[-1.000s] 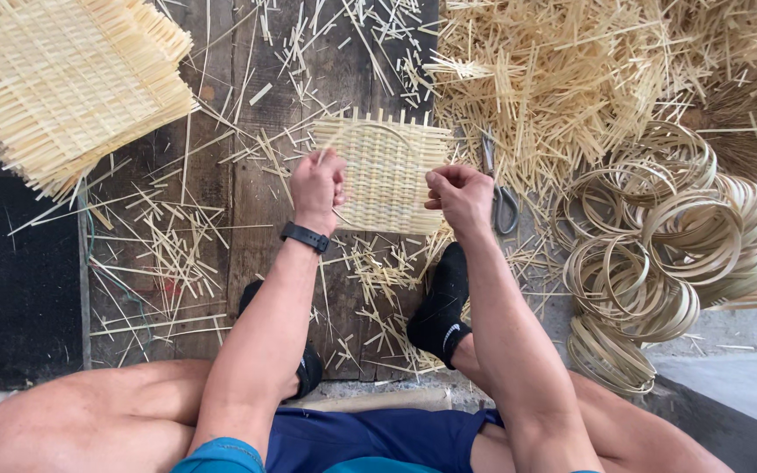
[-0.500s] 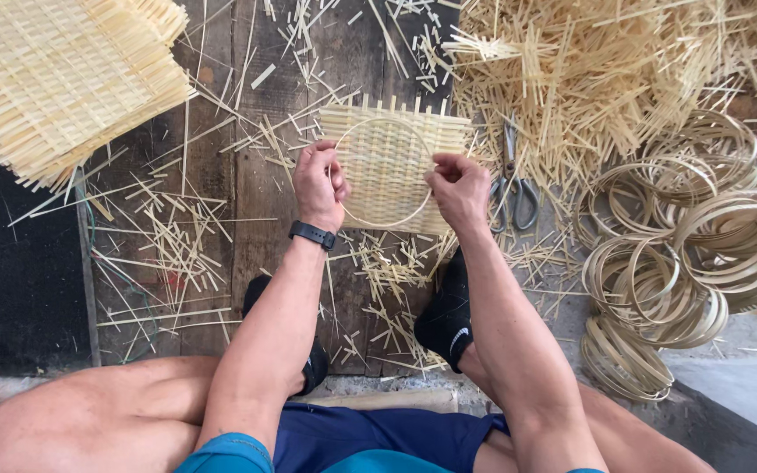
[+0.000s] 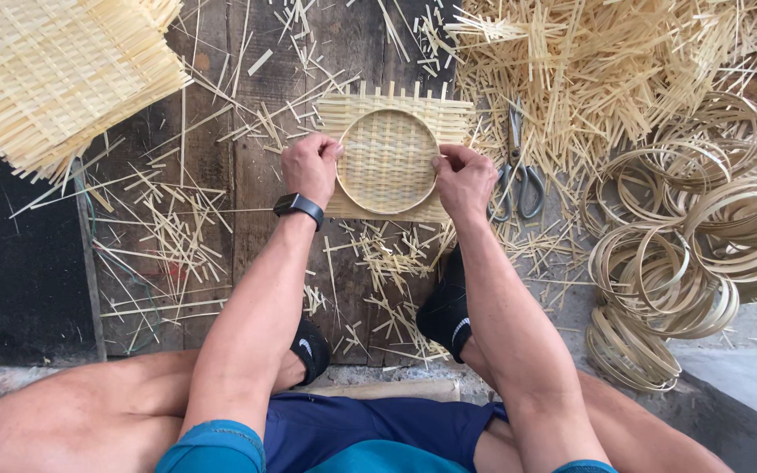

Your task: The person constructs a bamboo steamer basket by fitting a woven base into a circular rim, using shears to trim the excess bamboo strips, and pressing a wooden block onto the base to secure it.

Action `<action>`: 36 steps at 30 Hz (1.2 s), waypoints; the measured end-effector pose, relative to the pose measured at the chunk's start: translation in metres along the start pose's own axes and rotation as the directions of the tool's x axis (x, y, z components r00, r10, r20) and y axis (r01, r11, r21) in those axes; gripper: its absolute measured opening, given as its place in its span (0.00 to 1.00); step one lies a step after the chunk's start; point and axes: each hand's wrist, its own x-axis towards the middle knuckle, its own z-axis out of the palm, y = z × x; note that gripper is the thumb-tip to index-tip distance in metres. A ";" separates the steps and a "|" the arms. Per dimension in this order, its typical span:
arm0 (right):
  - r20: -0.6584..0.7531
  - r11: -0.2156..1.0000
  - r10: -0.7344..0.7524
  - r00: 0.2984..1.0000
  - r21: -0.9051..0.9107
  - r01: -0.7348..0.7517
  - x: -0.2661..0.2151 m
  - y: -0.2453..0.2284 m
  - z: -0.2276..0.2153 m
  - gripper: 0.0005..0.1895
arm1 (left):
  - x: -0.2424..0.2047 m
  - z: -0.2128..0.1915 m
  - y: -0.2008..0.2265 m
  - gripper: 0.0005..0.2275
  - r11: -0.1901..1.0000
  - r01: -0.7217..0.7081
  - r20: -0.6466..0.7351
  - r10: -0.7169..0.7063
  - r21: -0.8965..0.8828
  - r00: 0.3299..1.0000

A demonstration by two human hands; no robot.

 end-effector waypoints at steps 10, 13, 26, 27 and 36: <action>0.023 0.996 0.090 0.996 0.005 -0.090 0.004 0.008 0.003 0.09 | 0.014 0.013 -0.021 0.03 0.991 -0.019 0.040 0.014 0.134 0.999; 0.015 0.998 0.061 0.998 -0.009 -0.060 0.005 0.013 0.008 0.08 | 0.015 0.014 -0.029 0.04 0.995 0.034 0.052 -0.040 0.097 0.998; 0.067 0.996 0.079 0.995 0.028 -0.081 0.015 0.017 0.003 0.11 | 0.017 0.012 -0.026 0.05 0.989 0.149 0.074 -0.148 -0.009 0.986; 0.073 0.997 0.077 0.994 0.019 -0.079 0.016 0.018 0.002 0.11 | 0.018 0.013 -0.026 0.05 0.987 0.159 0.071 -0.157 -0.014 0.985; 0.214 0.995 0.101 0.972 -0.007 -0.102 0.035 0.019 -0.011 0.12 | 0.022 0.009 -0.018 0.03 0.984 0.175 0.110 -0.171 -0.033 0.979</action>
